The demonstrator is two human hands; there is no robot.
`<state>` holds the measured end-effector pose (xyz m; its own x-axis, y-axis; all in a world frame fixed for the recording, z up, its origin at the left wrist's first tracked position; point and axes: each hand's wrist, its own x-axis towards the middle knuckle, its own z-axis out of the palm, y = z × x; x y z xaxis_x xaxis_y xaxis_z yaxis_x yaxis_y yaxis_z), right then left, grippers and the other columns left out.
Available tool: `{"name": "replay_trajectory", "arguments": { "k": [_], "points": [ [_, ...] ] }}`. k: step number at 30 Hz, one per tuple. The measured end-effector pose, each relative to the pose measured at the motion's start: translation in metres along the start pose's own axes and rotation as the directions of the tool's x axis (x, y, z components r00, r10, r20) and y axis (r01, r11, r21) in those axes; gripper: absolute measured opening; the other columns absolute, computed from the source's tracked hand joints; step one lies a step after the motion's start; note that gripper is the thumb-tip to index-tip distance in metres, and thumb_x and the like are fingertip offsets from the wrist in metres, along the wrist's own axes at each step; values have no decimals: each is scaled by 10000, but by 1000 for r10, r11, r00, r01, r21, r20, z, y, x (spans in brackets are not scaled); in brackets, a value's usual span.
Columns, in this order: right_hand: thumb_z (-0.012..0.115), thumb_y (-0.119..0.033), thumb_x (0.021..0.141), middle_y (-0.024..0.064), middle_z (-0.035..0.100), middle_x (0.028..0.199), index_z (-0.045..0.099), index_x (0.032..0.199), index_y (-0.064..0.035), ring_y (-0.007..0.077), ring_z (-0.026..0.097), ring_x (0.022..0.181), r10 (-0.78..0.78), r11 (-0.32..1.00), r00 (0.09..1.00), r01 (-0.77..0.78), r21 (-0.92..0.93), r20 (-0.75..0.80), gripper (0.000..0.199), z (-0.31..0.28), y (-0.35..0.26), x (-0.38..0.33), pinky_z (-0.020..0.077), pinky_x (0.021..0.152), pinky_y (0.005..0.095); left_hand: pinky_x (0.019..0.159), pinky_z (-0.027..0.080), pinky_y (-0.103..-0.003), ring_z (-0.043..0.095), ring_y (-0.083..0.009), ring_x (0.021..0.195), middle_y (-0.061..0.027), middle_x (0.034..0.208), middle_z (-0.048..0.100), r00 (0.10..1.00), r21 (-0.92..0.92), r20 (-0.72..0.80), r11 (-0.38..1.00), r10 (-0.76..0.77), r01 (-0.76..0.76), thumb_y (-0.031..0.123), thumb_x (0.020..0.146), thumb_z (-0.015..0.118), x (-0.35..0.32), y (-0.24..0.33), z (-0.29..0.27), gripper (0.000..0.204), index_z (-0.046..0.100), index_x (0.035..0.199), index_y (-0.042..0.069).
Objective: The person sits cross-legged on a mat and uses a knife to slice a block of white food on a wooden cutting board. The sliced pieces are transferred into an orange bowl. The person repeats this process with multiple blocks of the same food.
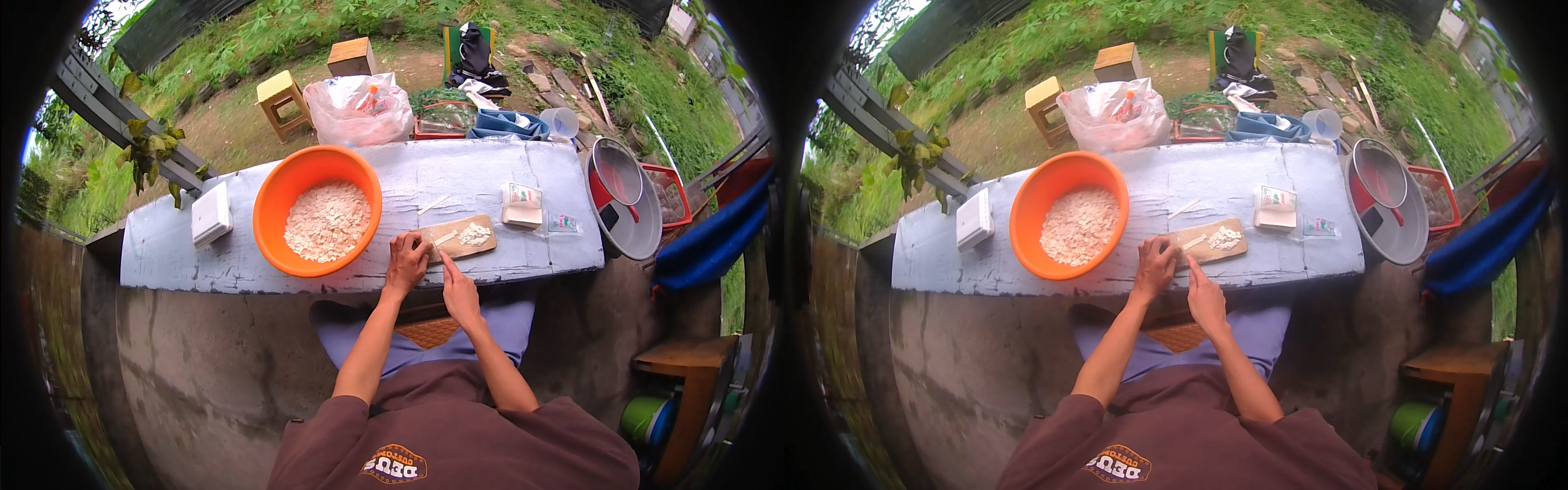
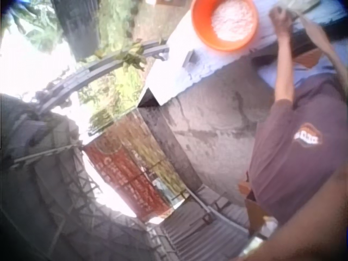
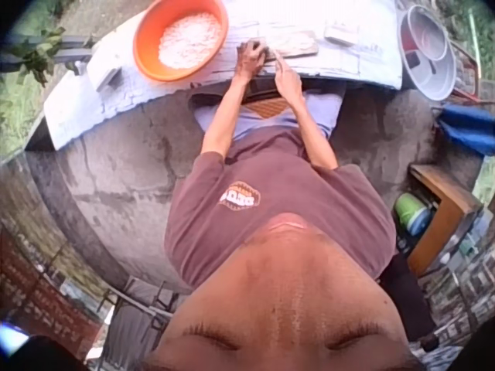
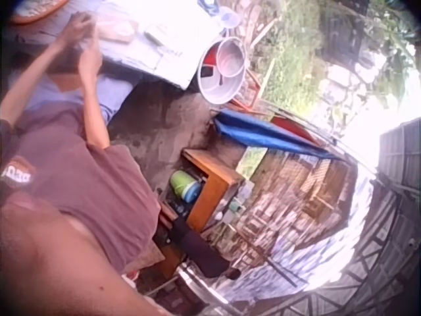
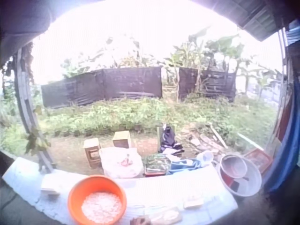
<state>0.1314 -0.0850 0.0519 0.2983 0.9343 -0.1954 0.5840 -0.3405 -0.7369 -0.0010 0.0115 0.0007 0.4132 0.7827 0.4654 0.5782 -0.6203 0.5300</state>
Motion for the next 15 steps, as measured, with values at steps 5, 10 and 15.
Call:
{"name": "replay_trajectory", "arguments": {
  "k": [5,10,15],
  "points": [
    [435,-300,1049,306,668,901,524,1430,-287,513,634,889,-2,1000,1000,2,-10,16,391,-1,0,-3,496,790,576,997,364,-429,505,-274,1133,-77,1062,558,999,14,-32,1000,14,-13,71,780,662,0,-2,2,173,652,951,95],
    [410,-330,1054,322,670,891,504,1445,-297,532,639,875,8,999,1000,-7,-42,29,403,3,4,-3,502,805,606,986,373,-442,509,-293,1118,-91,1085,569,1000,21,-19,1000,21,-20,64,773,654,2,-2,5,186,654,958,87],
    [412,-330,1054,317,669,877,509,1441,-297,532,637,862,-1,1000,1000,1,-10,10,400,7,9,-6,497,785,614,985,374,-450,509,-304,1107,-101,1091,575,1000,-2,-13,1000,-1,1,64,776,645,-1,-1,3,182,654,958,77]
  ]
}}
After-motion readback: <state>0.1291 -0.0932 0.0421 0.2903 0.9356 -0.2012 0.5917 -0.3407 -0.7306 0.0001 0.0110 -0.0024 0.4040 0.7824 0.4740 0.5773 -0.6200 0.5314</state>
